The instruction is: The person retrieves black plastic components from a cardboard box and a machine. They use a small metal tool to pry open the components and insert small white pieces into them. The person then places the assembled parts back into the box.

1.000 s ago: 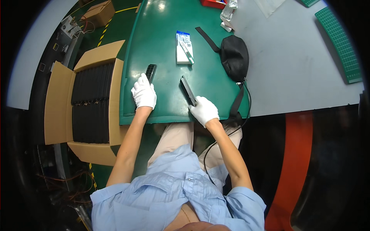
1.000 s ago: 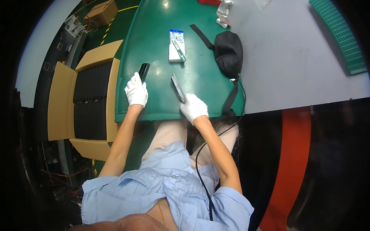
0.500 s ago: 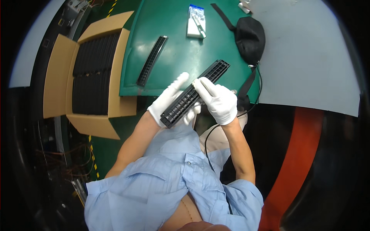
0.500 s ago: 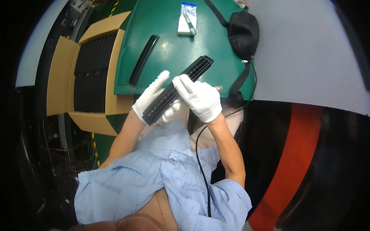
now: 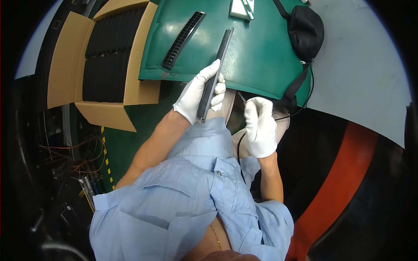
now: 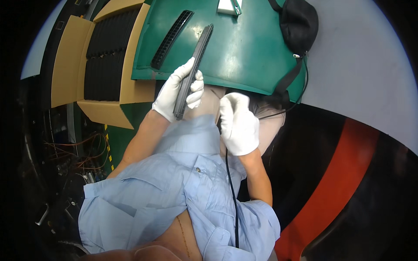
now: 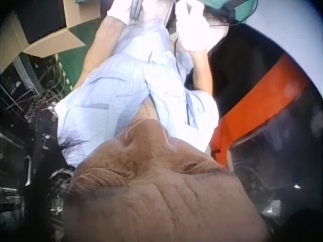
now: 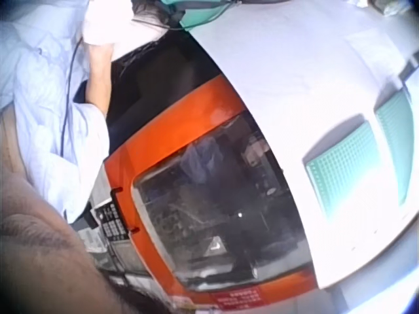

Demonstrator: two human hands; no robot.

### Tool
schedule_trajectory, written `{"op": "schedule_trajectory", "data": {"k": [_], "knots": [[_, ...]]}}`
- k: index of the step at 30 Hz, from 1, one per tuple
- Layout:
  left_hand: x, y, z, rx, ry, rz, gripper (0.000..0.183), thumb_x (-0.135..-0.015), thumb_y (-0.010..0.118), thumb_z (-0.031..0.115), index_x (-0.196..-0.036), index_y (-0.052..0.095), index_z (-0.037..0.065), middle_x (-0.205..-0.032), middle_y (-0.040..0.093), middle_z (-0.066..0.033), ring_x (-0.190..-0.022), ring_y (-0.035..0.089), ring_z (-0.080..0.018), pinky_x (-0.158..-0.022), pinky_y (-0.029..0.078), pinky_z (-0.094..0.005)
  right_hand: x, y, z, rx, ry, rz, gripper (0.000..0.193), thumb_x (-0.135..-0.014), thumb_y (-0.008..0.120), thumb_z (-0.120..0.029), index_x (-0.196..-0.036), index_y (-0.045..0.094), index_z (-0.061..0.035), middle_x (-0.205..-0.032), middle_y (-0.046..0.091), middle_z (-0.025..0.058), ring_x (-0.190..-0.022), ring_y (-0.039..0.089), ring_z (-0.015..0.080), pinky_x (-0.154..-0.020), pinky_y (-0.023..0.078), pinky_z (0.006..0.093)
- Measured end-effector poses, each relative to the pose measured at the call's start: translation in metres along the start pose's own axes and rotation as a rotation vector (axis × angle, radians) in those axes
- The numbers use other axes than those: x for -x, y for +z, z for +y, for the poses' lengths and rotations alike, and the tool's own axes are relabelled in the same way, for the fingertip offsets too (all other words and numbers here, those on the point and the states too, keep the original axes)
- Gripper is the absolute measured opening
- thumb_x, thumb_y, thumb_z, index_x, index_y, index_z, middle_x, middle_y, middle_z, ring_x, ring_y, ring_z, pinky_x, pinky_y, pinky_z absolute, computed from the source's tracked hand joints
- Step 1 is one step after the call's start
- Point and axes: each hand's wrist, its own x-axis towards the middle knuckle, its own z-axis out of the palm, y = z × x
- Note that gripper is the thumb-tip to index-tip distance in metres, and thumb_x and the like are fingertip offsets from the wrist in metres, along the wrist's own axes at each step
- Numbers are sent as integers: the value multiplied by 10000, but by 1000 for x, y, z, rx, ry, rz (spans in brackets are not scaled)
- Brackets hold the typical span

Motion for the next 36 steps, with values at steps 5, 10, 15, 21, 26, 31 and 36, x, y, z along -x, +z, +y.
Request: {"op": "schedule_trajectory", "data": {"k": [5,10,15,21,26,31,36], "knots": [[9,2,-8,-199,27,141,382,-1059,520,433,-938,579,76,-626,519,1,-430,463,-105,-389,373,-259,-5,14,-10,-21,-334,101,113,-862,759,-91,-937,677,-71,-865,672,105,-704,675,290,-623,541,364],[15,7,-22,-286,105,174,367,-1055,541,409,-959,586,58,-551,471,11,-372,413,-77,-349,324,-220,-19,22,-6,10,-496,193,109,-813,798,-95,-865,704,-79,-872,681,77,-694,670,263,-615,536,348],[16,3,-26,-217,131,134,426,-1040,549,477,-866,569,89,-529,464,23,-379,429,-74,-376,350,-233,-12,18,-6,214,-669,123,203,-725,732,-52,-916,682,-99,-737,566,36,-564,556,213,-511,442,339],[14,7,-20,-142,115,162,395,-1082,461,424,-924,567,78,-498,420,-2,-327,358,-112,-336,306,-254,10,15,-18,257,-701,45,320,-657,776,-47,-966,699,-70,-762,638,39,-549,566,201,-493,431,327],[11,4,-18,-148,129,160,400,-1087,447,423,-921,570,80,-487,408,-1,-318,337,-112,-328,283,-264,19,18,-18,243,-726,44,373,-644,778,-51,-1007,691,-66,-780,650,38,-559,578,199,-492,426,322],[12,4,-16,-218,145,180,436,-1089,424,460,-905,565,90,-465,375,6,-316,332,-114,-328,276,-264,26,14,-21,203,-689,0,345,-689,802,-69,-1015,691,-77,-788,653,39,-563,580,203,-493,429,325],[20,9,-22,-154,80,162,551,-1078,341,565,-860,513,89,-484,363,14,-335,319,-109,-343,279,-261,20,19,-20,181,-654,69,277,-716,821,-97,-962,696,-100,-762,645,36,-570,583,206,-508,452,330]]}}
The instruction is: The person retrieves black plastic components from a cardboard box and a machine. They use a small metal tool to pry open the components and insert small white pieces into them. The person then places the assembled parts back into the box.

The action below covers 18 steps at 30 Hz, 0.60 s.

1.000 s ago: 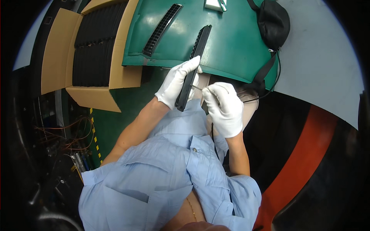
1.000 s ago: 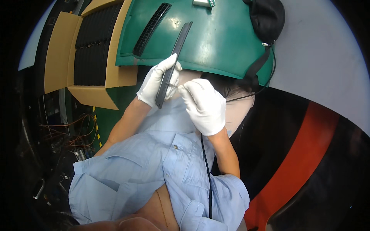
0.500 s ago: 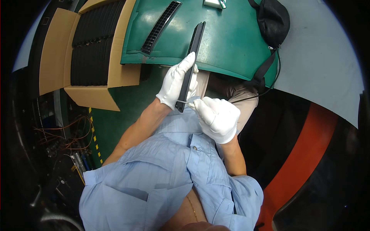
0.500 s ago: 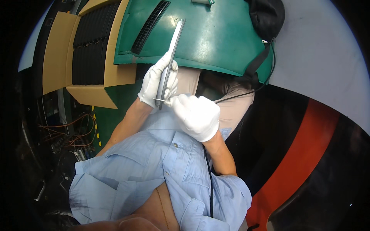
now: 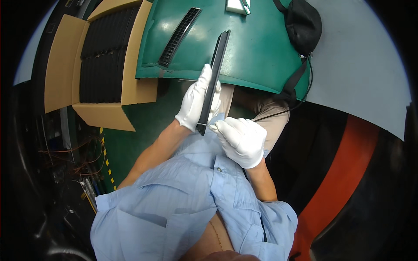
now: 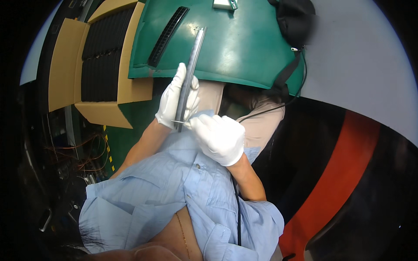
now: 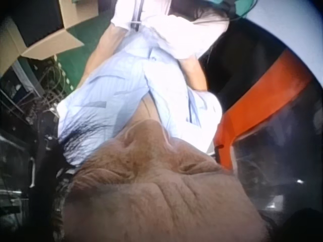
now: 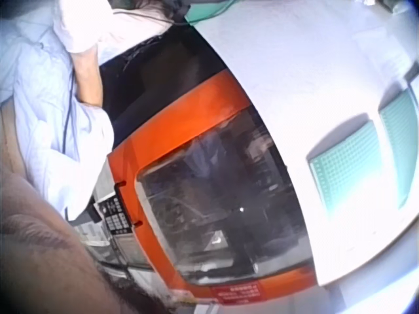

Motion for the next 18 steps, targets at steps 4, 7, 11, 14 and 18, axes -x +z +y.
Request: {"op": "schedule_trajectory", "data": {"k": [4,7,11,14,18], "knots": [[6,-8,-9,-8,52,-94,559,-1090,290,558,-845,478,92,-527,352,24,-387,311,-110,-397,313,-253,-4,-1,6,70,20,-1,238,-719,817,-97,-926,701,-104,-741,636,31,-567,581,205,-506,451,330],[14,-7,-16,-22,48,-73,565,-1094,285,548,-814,485,100,-526,350,30,-389,309,-114,-402,315,-254,-9,-4,10,106,37,7,217,-722,815,-95,-907,703,-105,-733,631,29,-565,580,209,-504,450,331],[29,-2,-21,-132,-38,-42,573,-1095,286,545,-758,473,121,-502,349,24,-362,320,-123,-382,313,-262,-11,-8,19,113,79,73,184,-744,815,-90,-889,703,-97,-717,627,35,-570,590,220,-512,458,334],[41,0,-24,-114,-81,-111,578,-1089,284,561,-740,452,131,-472,374,-1,-345,365,-135,-374,338,-265,-16,-14,28,121,106,110,154,-775,817,-84,-881,706,-83,-716,633,49,-585,607,227,-528,474,330],[51,-4,-35,-177,-169,-80,622,-1074,270,603,-704,445,134,-475,393,-14,-352,372,-132,-393,352,-262,-23,-21,37,146,115,213,133,-801,818,-72,-873,708,-63,-720,639,70,-611,629,227,-548,492,320]]}}
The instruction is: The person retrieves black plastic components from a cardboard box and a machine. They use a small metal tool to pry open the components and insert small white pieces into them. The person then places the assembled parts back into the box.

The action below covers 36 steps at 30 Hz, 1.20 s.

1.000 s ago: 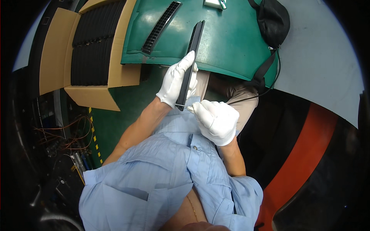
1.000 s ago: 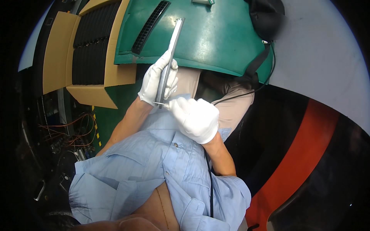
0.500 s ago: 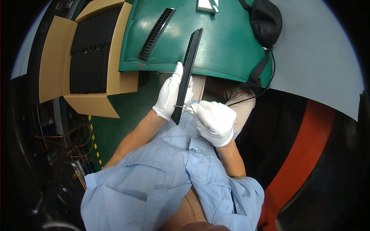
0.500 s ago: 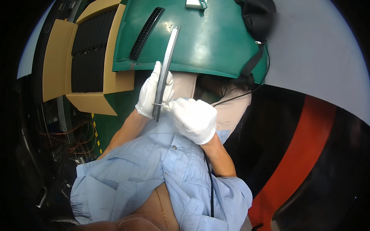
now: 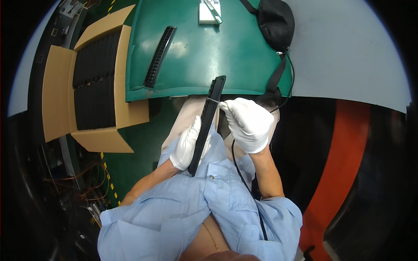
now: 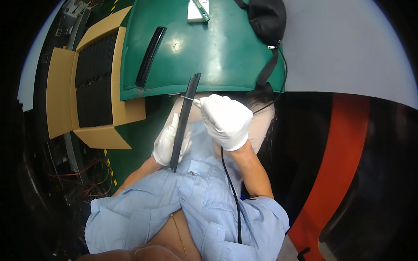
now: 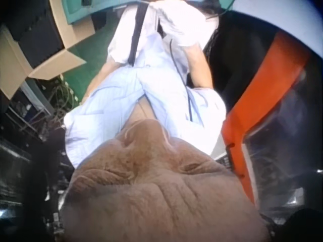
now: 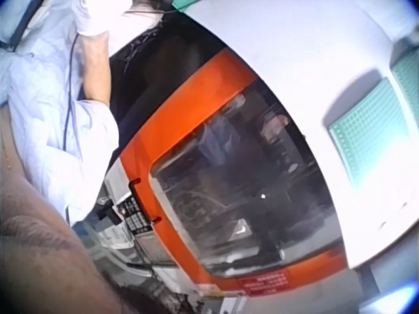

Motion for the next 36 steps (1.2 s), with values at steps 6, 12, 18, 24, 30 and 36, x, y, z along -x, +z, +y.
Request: {"op": "schedule_trajectory", "data": {"k": [6,12,18,24,30,36], "knots": [[7,1,-6,-88,37,-22,655,-1066,273,620,-670,437,124,-478,381,-18,-353,349,-127,-395,329,-273,-12,-6,12,53,-4,92,98,-820,807,-48,-859,717,-54,-725,663,79,-636,663,229,-569,518,310],[2,-7,-15,-176,127,-65,644,-1074,279,597,-674,429,115,-489,389,-21,-357,351,-137,-394,318,-277,-20,-12,12,68,47,97,71,-848,786,-59,-885,726,-61,-761,682,74,-653,668,221,-581,523,306],[-15,-39,-31,-412,274,-157,545,-1119,261,475,-912,558,69,-645,538,-13,-551,503,-102,-546,405,-262,-14,0,17,-555,679,-18,294,-897,781,-235,-1084,702,-22,-947,709,96,-799,684,183,-734,535,285],[-46,-17,9,-494,468,-1,571,-1123,236,472,-1043,621,58,-772,594,-17,-690,548,-90,-674,449,-248,-32,-3,-20,-609,730,-349,473,-827,830,-322,-1177,677,-42,-1076,708,116,-910,681,164,-828,540,303],[-34,5,34,-369,590,200,736,-1111,203,523,-659,577,78,-473,442,25,-393,381,-39,-414,294,-225,-22,-23,-40,-493,628,-425,481,-865,792,-307,-1220,604,-41,-1016,692,139,-807,721,267,-755,569,344],[-23,12,28,-393,572,129,770,-1104,160,541,-629,545,72,-462,420,18,-388,359,-63,-423,291,-238,-7,-18,-14,-79,-37,-225,162,-836,696,-111,-989,645,-130,-849,648,29,-666,641,233,-570,501,333]]}}
